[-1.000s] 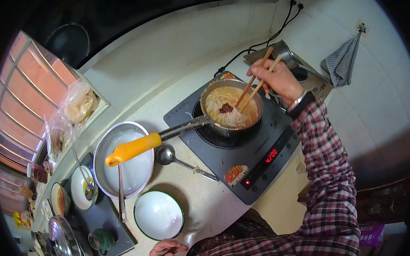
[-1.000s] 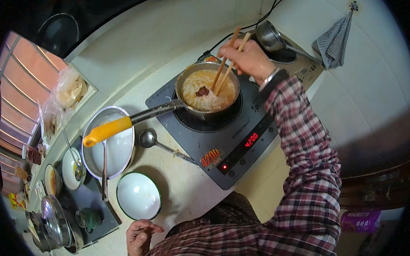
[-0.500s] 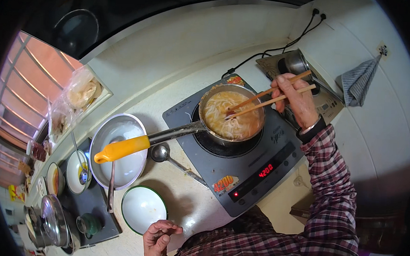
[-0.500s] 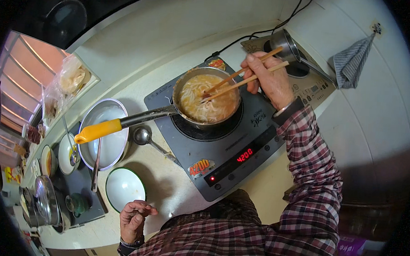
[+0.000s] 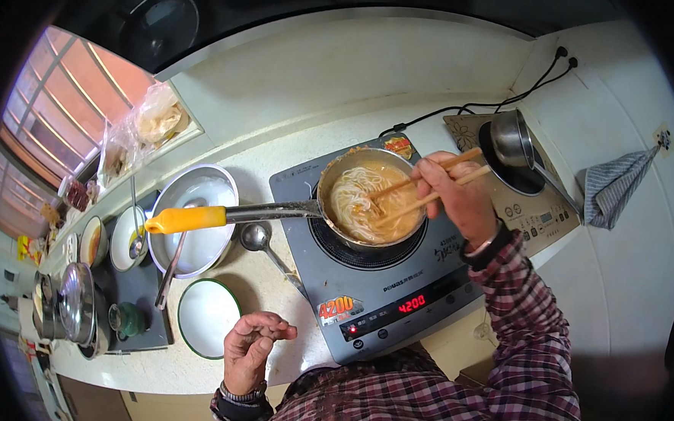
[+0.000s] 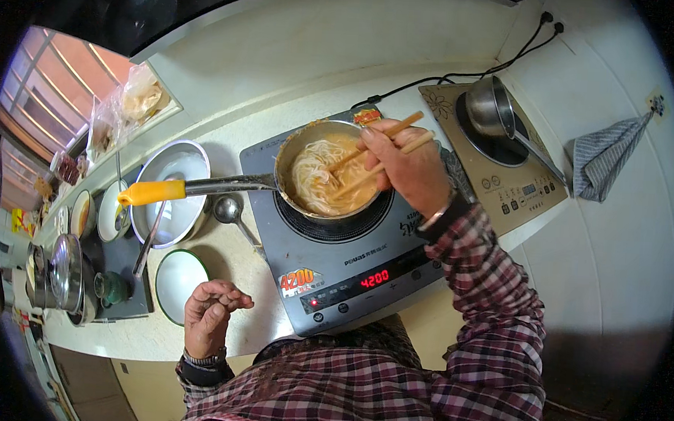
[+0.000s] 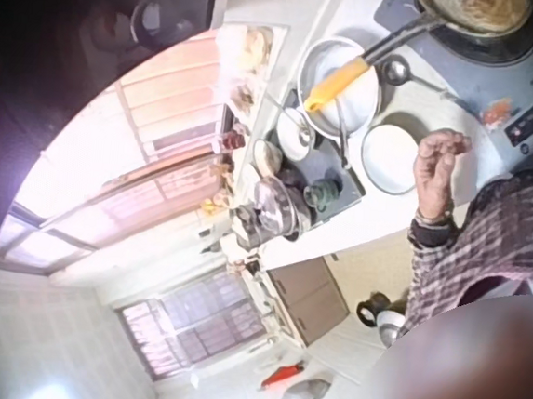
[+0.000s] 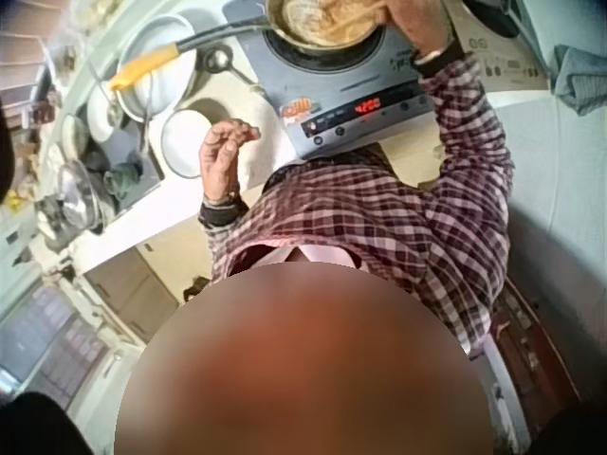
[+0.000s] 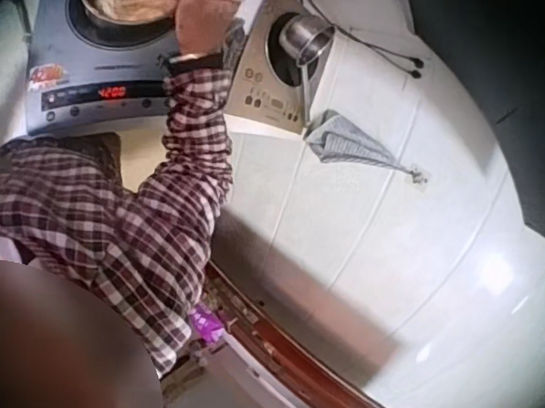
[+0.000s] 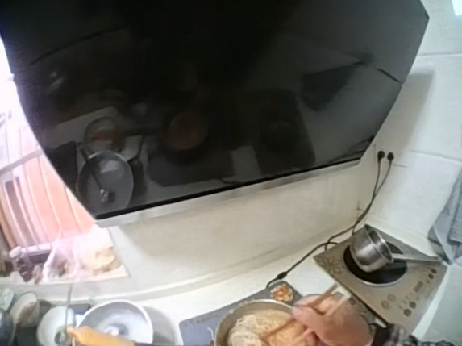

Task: The person prepares noodles by adding chili paste, chopped green onions, and soy sauce to a pot on an induction cooktop. They stir the mixture with chopsticks, then transfer the cooked noodles into a bowl and carry it to the living room.

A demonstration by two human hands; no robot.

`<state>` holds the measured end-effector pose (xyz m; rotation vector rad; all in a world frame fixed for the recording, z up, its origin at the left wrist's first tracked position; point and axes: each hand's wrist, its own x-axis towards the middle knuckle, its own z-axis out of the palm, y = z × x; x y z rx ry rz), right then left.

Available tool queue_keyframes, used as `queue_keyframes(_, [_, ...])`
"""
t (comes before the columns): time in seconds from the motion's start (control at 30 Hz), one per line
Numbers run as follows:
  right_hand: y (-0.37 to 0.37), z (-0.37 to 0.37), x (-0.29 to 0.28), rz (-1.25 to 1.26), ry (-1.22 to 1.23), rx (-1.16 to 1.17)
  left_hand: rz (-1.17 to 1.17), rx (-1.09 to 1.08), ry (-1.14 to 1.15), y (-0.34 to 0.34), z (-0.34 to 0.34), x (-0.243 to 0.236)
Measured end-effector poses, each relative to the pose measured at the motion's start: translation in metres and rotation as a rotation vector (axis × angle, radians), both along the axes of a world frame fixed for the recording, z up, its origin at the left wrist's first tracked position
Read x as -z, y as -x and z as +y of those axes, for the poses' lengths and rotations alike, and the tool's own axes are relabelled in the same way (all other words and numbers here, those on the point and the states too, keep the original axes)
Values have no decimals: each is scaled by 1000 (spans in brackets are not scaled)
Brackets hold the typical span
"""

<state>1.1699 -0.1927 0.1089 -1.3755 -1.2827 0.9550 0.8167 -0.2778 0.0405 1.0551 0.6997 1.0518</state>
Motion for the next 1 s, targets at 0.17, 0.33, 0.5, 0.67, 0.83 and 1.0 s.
queue_keyframes(0.17, [-2, -3, -26, 5, -158, 206, -18, -38, 12, 5, -8, 4])
queue_keyframes(0.33, [-30, -12, -15, -80, -146, 206, -69, -125, 56, 17, -16, 14])
queue_keyframes(0.5, [-32, -4, 43, 341, -83, 229, -24, -91, 116, 15, -21, 24])
queue_keyframes(0.67, [-42, -6, 44, 517, -181, 312, -42, -89, 131, 18, -24, 24])
queue_keyframes(0.83, [-40, -18, 20, 449, -195, 188, -32, -91, 165, 18, -23, 25])
queue_keyframes(1.0, [-34, -21, 10, 340, -114, 154, -38, -95, 174, 15, -21, 27])
